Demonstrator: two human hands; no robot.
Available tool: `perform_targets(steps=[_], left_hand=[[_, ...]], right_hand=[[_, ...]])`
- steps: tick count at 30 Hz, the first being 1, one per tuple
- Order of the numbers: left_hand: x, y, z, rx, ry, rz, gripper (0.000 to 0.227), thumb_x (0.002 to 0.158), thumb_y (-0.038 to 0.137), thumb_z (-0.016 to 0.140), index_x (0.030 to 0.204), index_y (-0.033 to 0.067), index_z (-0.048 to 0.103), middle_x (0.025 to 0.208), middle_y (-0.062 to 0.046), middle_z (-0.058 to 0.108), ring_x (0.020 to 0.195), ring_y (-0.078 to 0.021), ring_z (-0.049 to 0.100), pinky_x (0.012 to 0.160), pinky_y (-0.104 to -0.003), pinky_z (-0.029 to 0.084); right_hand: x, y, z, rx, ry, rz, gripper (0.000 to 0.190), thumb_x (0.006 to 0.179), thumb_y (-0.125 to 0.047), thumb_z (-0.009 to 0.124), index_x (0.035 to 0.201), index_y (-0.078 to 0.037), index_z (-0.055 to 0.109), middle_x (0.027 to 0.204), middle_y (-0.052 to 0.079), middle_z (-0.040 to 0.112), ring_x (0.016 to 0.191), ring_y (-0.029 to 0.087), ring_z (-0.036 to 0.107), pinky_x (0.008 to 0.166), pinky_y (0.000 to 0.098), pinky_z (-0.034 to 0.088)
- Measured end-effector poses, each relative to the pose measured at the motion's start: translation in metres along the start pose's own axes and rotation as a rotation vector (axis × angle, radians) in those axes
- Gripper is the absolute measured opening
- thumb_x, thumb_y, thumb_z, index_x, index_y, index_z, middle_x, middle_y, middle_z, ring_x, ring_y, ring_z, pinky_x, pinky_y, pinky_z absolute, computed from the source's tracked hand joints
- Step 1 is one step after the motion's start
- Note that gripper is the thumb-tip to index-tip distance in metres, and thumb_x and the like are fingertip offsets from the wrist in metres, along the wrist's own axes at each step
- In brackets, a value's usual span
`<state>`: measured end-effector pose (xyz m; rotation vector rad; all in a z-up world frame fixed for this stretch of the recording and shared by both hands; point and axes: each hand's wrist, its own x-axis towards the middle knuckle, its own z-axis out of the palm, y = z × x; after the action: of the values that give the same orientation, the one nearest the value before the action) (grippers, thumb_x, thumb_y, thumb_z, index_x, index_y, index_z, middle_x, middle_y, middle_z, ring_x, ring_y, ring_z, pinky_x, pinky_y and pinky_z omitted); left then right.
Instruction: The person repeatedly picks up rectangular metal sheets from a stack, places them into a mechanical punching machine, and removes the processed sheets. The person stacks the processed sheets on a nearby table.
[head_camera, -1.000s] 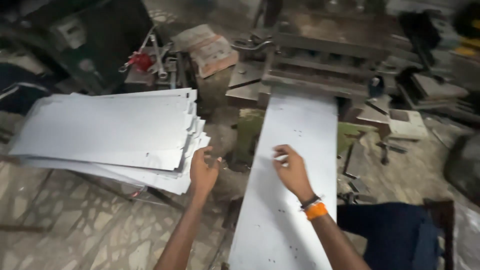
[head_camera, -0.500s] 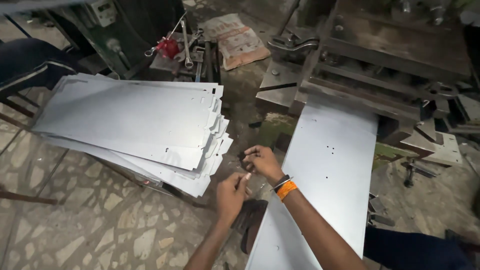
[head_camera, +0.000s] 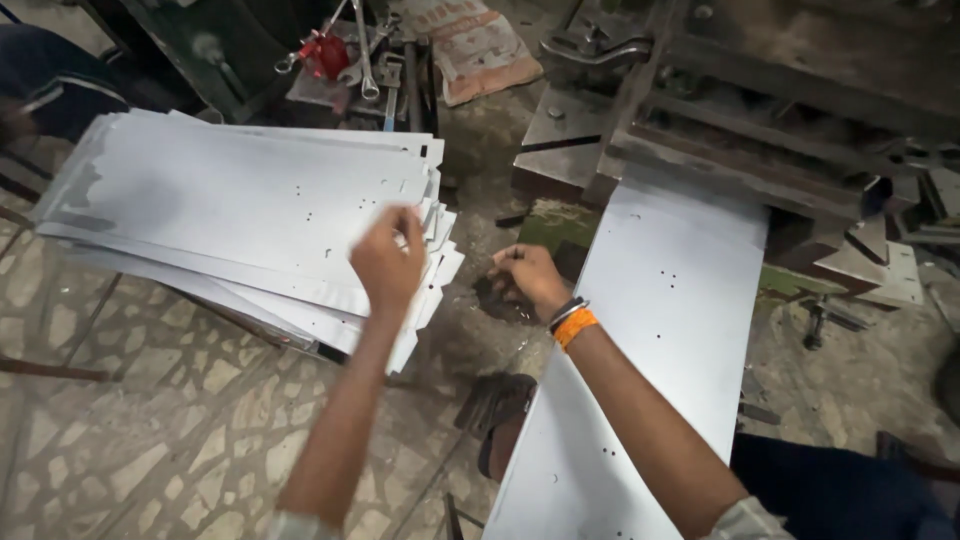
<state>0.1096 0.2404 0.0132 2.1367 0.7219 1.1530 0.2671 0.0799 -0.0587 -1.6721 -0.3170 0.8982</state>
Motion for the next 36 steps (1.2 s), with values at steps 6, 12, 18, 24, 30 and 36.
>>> perform_targets(steps=[6, 12, 18, 24, 30, 36], left_hand=[[0.03, -0.126, 0.04, 0.521, -0.07, 0.035, 0.068, 0.106, 0.043, 0.049, 0.151, -0.0075, 0.04, 0.163, -0.028, 0.031, 0.153, -0.0421, 0.024, 0.12, -0.057, 0.021], [-0.064, -0.104, 0.071, 0.737, -0.477, 0.019, 0.085, 0.105, 0.059, 0.023, 0.159, -0.0048, 0.009, 0.168, -0.022, 0.005, 0.155, -0.0341, 0.001, 0.123, -0.053, 0.001], [-0.12, 0.0, 0.003, 0.038, -0.17, -0.343, 0.069, 0.095, 0.028, 0.06, 0.154, 0.0014, 0.034, 0.161, -0.019, 0.034, 0.15, -0.034, 0.035, 0.119, -0.046, 0.033], [-0.117, -0.026, -0.076, -0.828, 0.845, -1.073, 0.067, 0.089, 0.012, 0.076, 0.142, -0.0009, 0.038, 0.136, -0.024, 0.054, 0.121, -0.0451, 0.062, 0.097, -0.053, 0.05], [-0.126, -0.015, -0.113, -1.247, 0.182, -0.771, 0.062, 0.086, 0.003, 0.071, 0.143, -0.0019, 0.049, 0.13, -0.014, 0.063, 0.118, -0.0278, 0.065, 0.102, -0.044, 0.054], [-0.16, 0.023, -0.141, -1.244, -0.072, -0.752, 0.058, 0.082, 0.004, 0.066, 0.138, 0.0026, 0.054, 0.125, -0.01, 0.065, 0.112, -0.0244, 0.066, 0.098, -0.036, 0.055]], right_hand=[[0.009, 0.007, -0.002, 0.009, -0.066, -0.01, 0.015, 0.094, -0.007, 0.061, 0.107, 0.0, 0.064, 0.092, 0.011, 0.075, 0.068, 0.016, 0.07, 0.055, 0.0299, 0.055], [0.053, 0.056, 0.011, 0.068, 0.107, 0.044, 0.021, 0.092, -0.012, 0.07, 0.11, -0.005, 0.064, 0.095, 0.008, 0.072, 0.073, 0.014, 0.065, 0.059, 0.0284, 0.055], [0.016, 0.071, 0.048, 0.386, 0.23, 0.226, 0.029, 0.09, -0.01, 0.072, 0.111, 0.011, 0.069, 0.093, 0.011, 0.072, 0.076, 0.021, 0.068, 0.062, 0.036, 0.056], [-0.102, -0.016, 0.04, 0.517, 0.031, -0.04, 0.029, 0.089, -0.003, 0.07, 0.115, 0.007, 0.066, 0.101, 0.011, 0.076, 0.092, 0.021, 0.072, 0.078, 0.0337, 0.061], [-0.233, -0.012, -0.025, 0.647, -0.159, -0.163, 0.047, 0.104, -0.047, 0.048, 0.103, -0.002, 0.063, 0.09, 0.016, 0.072, 0.087, 0.033, 0.076, 0.069, 0.0377, 0.06], [-0.269, 0.018, -0.122, 0.555, 0.013, -0.148, 0.064, 0.113, -0.053, 0.038, 0.126, 0.005, 0.063, 0.1, 0.011, 0.068, 0.09, 0.024, 0.066, 0.082, 0.0399, 0.058]])
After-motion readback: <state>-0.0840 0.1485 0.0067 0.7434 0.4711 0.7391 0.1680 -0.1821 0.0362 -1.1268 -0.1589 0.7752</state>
